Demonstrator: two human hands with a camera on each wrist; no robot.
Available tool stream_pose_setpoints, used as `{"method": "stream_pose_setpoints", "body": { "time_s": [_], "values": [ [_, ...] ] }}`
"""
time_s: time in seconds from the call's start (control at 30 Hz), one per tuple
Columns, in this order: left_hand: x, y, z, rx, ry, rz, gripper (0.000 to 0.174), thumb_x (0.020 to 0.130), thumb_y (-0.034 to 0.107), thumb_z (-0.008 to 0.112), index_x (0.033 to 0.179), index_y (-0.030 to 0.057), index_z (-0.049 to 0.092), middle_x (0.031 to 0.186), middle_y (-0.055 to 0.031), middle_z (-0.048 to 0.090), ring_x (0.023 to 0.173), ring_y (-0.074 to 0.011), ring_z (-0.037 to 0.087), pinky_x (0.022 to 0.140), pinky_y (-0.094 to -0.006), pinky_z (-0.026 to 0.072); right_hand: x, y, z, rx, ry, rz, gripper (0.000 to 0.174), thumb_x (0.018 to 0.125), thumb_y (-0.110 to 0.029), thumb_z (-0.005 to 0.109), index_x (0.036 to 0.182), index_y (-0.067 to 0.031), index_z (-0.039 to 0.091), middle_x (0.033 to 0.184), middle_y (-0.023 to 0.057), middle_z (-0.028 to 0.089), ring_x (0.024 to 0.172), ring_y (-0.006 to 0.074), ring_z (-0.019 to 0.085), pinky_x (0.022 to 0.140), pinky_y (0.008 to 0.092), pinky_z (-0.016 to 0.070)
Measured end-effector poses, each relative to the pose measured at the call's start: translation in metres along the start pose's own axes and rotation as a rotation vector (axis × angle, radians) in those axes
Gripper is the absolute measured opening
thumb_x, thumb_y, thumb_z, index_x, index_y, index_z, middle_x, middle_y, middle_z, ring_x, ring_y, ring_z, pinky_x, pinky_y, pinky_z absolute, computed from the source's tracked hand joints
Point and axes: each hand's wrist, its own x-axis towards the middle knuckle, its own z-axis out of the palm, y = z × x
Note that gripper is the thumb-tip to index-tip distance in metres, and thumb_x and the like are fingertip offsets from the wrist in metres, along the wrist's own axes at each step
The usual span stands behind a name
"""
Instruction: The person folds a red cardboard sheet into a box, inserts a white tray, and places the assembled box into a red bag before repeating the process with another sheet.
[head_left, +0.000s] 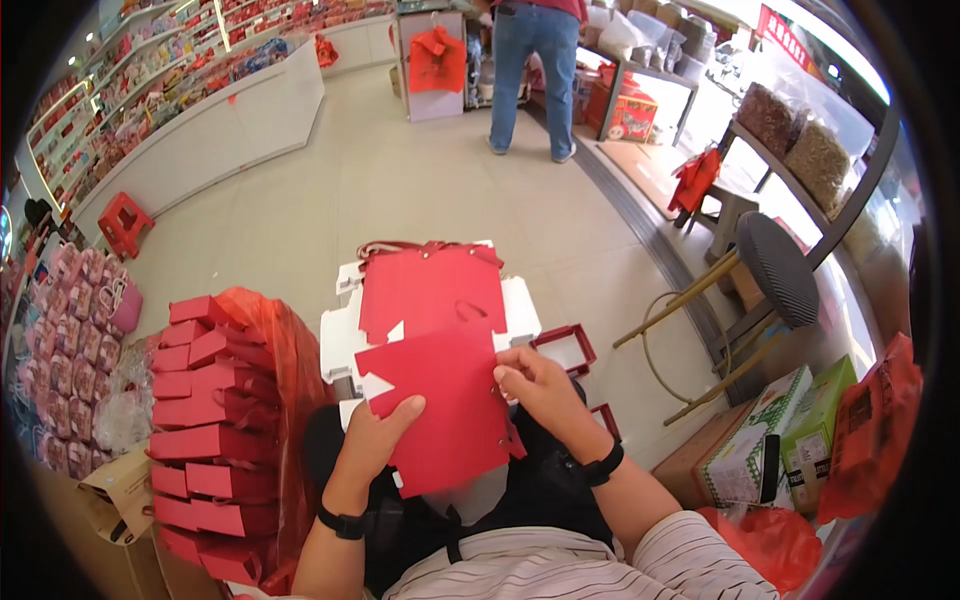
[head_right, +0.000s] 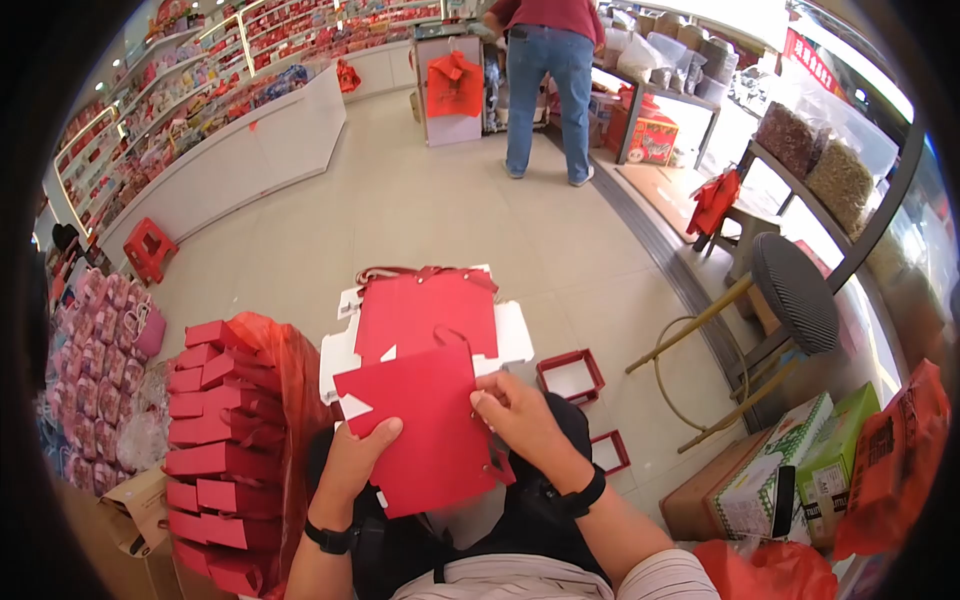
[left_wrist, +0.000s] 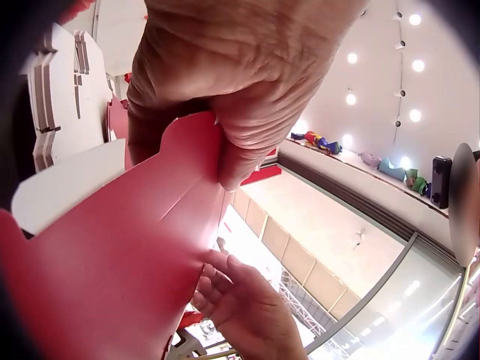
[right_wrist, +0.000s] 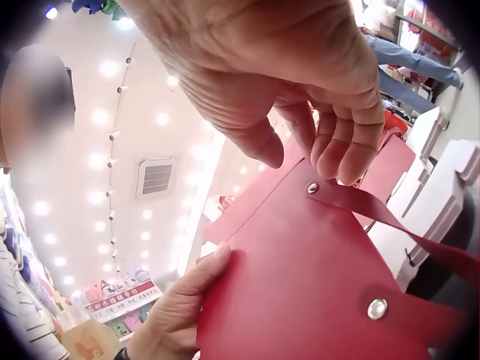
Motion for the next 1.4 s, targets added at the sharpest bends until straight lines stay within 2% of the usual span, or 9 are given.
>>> {"method": "stream_pose_setpoints", "body": {
  "time_s": [0.2,0.53,0.73,0.83,1.0,1.1,1.27,1.37,1.4],
  "values": [
    [-0.004,0.004,0.000,-0.019,-0.002,-0.029,0.039,0.098,0.022,0.076,0.127,-0.0019,0.065,0.111,-0.0063,0.072,0.098,-0.0120,0.069,0.086,-0.0287,0.0565,-0.007,-0.021,0.004,0.136,0.038,0.001,0.023,0.099,-0.010,0.069,0.113,-0.0015,0.052,0.087,0.0040,0.066,0.079,0.0090,0.065,0.071,0.0238,0.0515],
    [-0.009,0.000,-0.007,-0.008,-0.024,-0.005,0.066,0.095,0.033,0.080,0.144,-0.0020,0.052,0.129,-0.0141,0.066,0.116,-0.0193,0.064,0.098,-0.0351,0.0536,-0.013,-0.015,-0.001,0.147,-0.157,0.071,0.013,0.101,-0.018,0.065,0.100,-0.0055,0.062,0.086,-0.0038,0.061,0.078,0.0047,0.053,0.075,0.0241,0.0456],
    [-0.016,0.034,-0.020,1.164,0.424,0.830,0.098,0.078,0.048,0.086,0.153,0.0025,0.043,0.151,-0.0189,0.049,0.143,-0.0426,0.044,0.119,-0.0575,0.0308,-0.017,-0.012,0.008,0.306,-0.083,0.044,0.013,0.105,-0.018,0.058,0.099,-0.0078,0.061,0.086,-0.0068,0.054,0.079,0.0027,0.047,0.074,0.0219,0.0411],
    [-0.025,0.060,0.003,1.458,0.171,0.779,0.106,0.075,0.056,0.085,0.155,0.0012,0.041,0.152,-0.0207,0.048,0.148,-0.0390,0.039,0.123,-0.0575,0.0270,-0.021,-0.020,0.023,0.342,-0.103,0.087,0.013,0.107,-0.019,0.056,0.102,-0.0083,0.061,0.087,-0.0070,0.054,0.079,0.0017,0.046,0.073,0.0203,0.0396],
    [-0.017,0.040,0.006,1.404,0.039,0.673,0.109,0.069,0.066,0.083,0.149,0.0011,0.048,0.140,-0.0182,0.056,0.134,-0.0362,0.053,0.120,-0.0622,0.0276,-0.024,-0.023,0.035,0.360,-0.168,-0.049,0.014,0.109,-0.022,0.058,0.102,-0.0101,0.058,0.086,-0.0080,0.051,0.077,0.0010,0.041,0.070,0.0194,0.0372],
    [-0.021,0.033,0.010,1.367,-0.017,0.649,0.099,0.074,0.060,0.084,0.146,0.0011,0.050,0.126,-0.0182,0.065,0.120,-0.0356,0.062,0.110,-0.0558,0.0417,-0.024,-0.018,0.034,0.337,-0.196,-0.052,0.014,0.109,-0.022,0.059,0.101,-0.0104,0.057,0.087,-0.0079,0.050,0.079,0.0010,0.041,0.071,0.0196,0.0376],
    [-0.022,0.040,0.007,1.142,-0.076,0.474,0.052,0.085,0.039,0.081,0.123,0.0071,0.068,0.093,-0.0158,0.071,0.087,-0.0333,0.070,0.080,-0.0412,0.0546,-0.020,-0.028,0.026,0.082,-0.186,-0.121,0.020,0.103,-0.023,0.068,0.109,-0.0051,0.060,0.090,-0.0030,0.058,0.086,0.0058,0.051,0.079,0.0229,0.0439],
    [-0.018,0.058,0.000,1.165,-0.107,0.463,0.029,0.089,0.030,0.079,0.107,0.0078,0.072,0.081,-0.0156,0.068,0.075,-0.0344,0.067,0.068,-0.0410,0.0534,-0.005,-0.049,0.011,-0.499,0.106,-0.653,0.034,0.096,-0.024,0.077,0.117,-0.0020,0.062,0.097,0.0041,0.066,0.089,0.0134,0.059,0.082,0.0279,0.0478],
    [-0.015,0.064,-0.004,1.221,-0.163,0.485,0.029,0.089,0.029,0.079,0.106,0.0074,0.071,0.080,-0.0156,0.067,0.074,-0.0346,0.067,0.067,-0.0414,0.0529,-0.003,-0.057,0.012,-0.436,0.080,-0.653,0.038,0.090,-0.022,0.080,0.119,-0.0019,0.065,0.100,0.0091,0.070,0.090,0.0186,0.062,0.082,0.0321,0.0502]
  ]
}}
